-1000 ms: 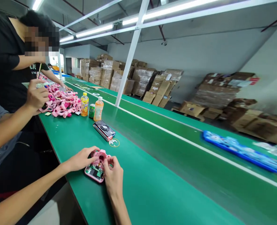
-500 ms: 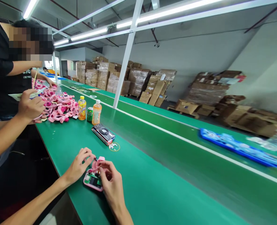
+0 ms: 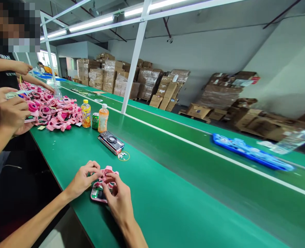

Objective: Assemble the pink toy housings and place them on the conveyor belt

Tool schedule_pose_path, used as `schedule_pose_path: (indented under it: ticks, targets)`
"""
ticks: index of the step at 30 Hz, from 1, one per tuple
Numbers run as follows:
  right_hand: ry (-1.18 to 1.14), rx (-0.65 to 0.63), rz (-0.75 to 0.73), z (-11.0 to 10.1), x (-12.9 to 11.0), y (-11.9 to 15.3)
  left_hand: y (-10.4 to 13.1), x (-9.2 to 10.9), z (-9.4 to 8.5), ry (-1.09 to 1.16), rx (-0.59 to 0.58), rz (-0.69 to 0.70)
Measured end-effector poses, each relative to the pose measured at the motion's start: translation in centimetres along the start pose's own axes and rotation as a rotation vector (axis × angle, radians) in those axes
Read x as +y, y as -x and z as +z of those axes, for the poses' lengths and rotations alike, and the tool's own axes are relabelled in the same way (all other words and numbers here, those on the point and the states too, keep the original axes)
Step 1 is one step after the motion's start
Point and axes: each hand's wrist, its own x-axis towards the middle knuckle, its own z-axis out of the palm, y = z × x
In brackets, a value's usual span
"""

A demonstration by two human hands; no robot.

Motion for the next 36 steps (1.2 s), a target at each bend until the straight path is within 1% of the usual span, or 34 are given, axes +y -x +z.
schedule_pose_path:
  ticks: [3,5,11,18,20,23,24,25,27,28,29,32,36]
  targets:
    - [0.059,0.039,0.015,0.4,-0.5,0.1,0.1,0.4,-0.1,0.044,-0.057,0.011]
    - [0.087,0.059,0.016,0.4,-0.8,0.1,0.1,0.7,-0.2,0.047,-0.070,0.002]
    - [0.136,0.088,0.011,-0.1,-0.8,0.2,0.2,0.7,-0.1,0.014,-0.045,-0.005]
    - [0.191,0.104,0.003,0.1,-0.7,0.5,0.4,0.7,-0.1,-0.040,-0.055,0.025]
    - [0.213,0.114,-0.017,0.0,-0.8,0.4,0.4,0.8,-0.2,-0.047,-0.036,0.046]
    - [0.278,0.166,-0.065,-0.5,-0.6,0.0,0.0,0.7,-0.2,-0.080,0.048,0.046]
    - [0.315,0.194,-0.088,-0.8,-0.5,-0.1,-0.2,0.7,-0.2,-0.094,0.038,0.030]
    - [0.359,0.220,-0.111,-1.0,-0.3,-0.3,-0.5,0.7,-0.1,-0.102,-0.009,0.014]
    - [0.456,0.264,-0.155,-1.4,0.1,-0.6,-1.1,0.8,0.2,-0.080,-0.153,-0.011]
    - [0.497,0.274,-0.170,-1.5,0.2,-0.7,-1.4,0.8,0.4,-0.057,-0.208,-0.019]
    - [0.530,0.275,-0.183,-1.5,0.4,-0.8,-1.6,0.9,0.5,-0.038,-0.239,-0.023]
    - [0.593,0.266,-0.202,-1.2,0.5,-0.8,-1.6,0.9,1.0,-0.027,-0.234,-0.004]
    - [0.637,0.248,-0.169,-0.8,0.4,-0.7,-1.1,0.6,1.1,-0.023,-0.257,0.011]
